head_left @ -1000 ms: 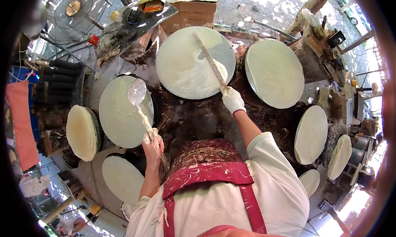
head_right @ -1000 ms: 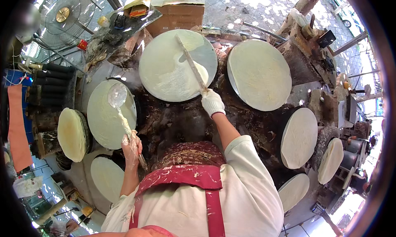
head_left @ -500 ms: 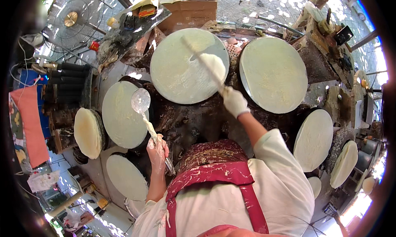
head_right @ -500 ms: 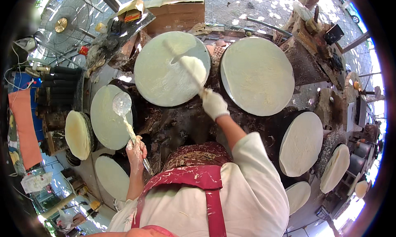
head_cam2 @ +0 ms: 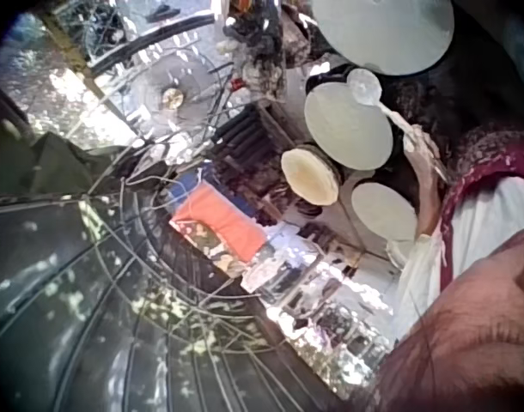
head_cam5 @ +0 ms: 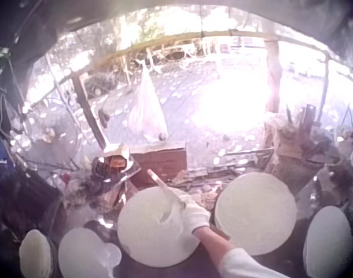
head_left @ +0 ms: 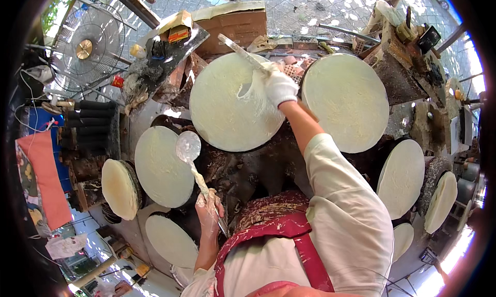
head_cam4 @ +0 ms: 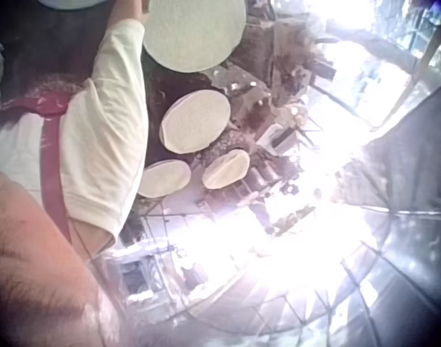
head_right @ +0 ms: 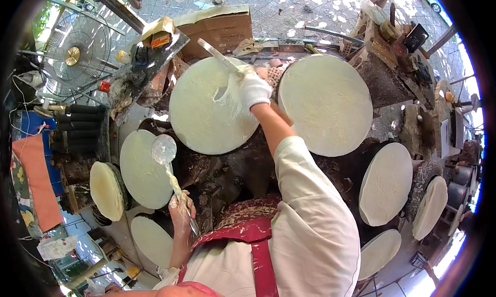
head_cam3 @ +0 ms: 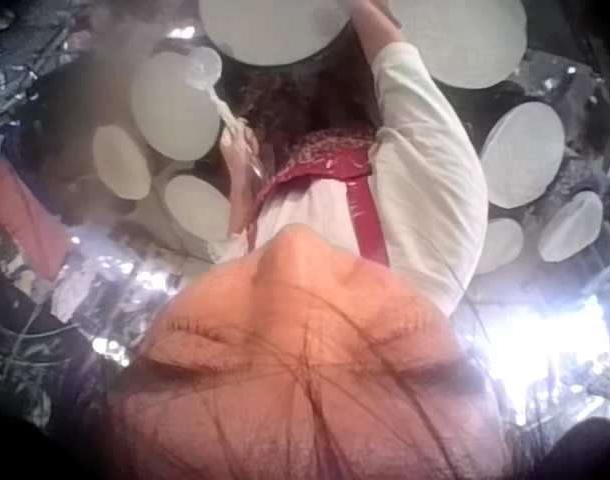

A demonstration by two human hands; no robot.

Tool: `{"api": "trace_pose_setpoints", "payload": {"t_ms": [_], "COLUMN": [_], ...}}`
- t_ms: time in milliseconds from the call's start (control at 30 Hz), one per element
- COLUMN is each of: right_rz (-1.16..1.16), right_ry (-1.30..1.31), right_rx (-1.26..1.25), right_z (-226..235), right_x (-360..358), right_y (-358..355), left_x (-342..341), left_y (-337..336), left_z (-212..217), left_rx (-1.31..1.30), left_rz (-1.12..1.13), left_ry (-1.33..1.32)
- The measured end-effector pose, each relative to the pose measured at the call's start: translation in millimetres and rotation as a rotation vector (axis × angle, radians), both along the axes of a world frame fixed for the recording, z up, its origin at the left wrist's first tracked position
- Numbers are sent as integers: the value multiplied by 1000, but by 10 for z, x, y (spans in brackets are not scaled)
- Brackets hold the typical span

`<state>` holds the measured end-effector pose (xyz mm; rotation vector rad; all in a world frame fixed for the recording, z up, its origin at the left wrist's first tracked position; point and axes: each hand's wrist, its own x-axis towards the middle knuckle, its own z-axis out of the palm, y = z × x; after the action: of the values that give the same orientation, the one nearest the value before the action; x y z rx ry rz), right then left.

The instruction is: The person pours batter onto multiple hot griddles, spreads it into thin circles, and flips the pancakes as they cook. They repeatedly scoop batter from a large metal bowl and manage several pancakes at once across the cooking surface.

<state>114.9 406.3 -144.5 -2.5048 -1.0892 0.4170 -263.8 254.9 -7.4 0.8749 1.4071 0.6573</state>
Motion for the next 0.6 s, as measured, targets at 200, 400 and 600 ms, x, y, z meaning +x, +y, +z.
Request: {"api": "trace_pose_setpoints", "payload": {"t_ms": [200, 400, 600], "right_rz": [76, -462, -393], "right_ry": [658, 1500, 1433], "right_rx": [826, 459, 331], "right_z": [-154, -137, -23], "right_x": [-540, -617, -110], "right_y": [-1178, -2182, -2141], "left_x": [128, 399, 510], "left_y": [127, 204, 221], "left_z": [-58, -95, -25], "left_rx": [25, 10, 32], "left_rz": [-40, -108, -138], "left_ry": [0, -62, -73]}}
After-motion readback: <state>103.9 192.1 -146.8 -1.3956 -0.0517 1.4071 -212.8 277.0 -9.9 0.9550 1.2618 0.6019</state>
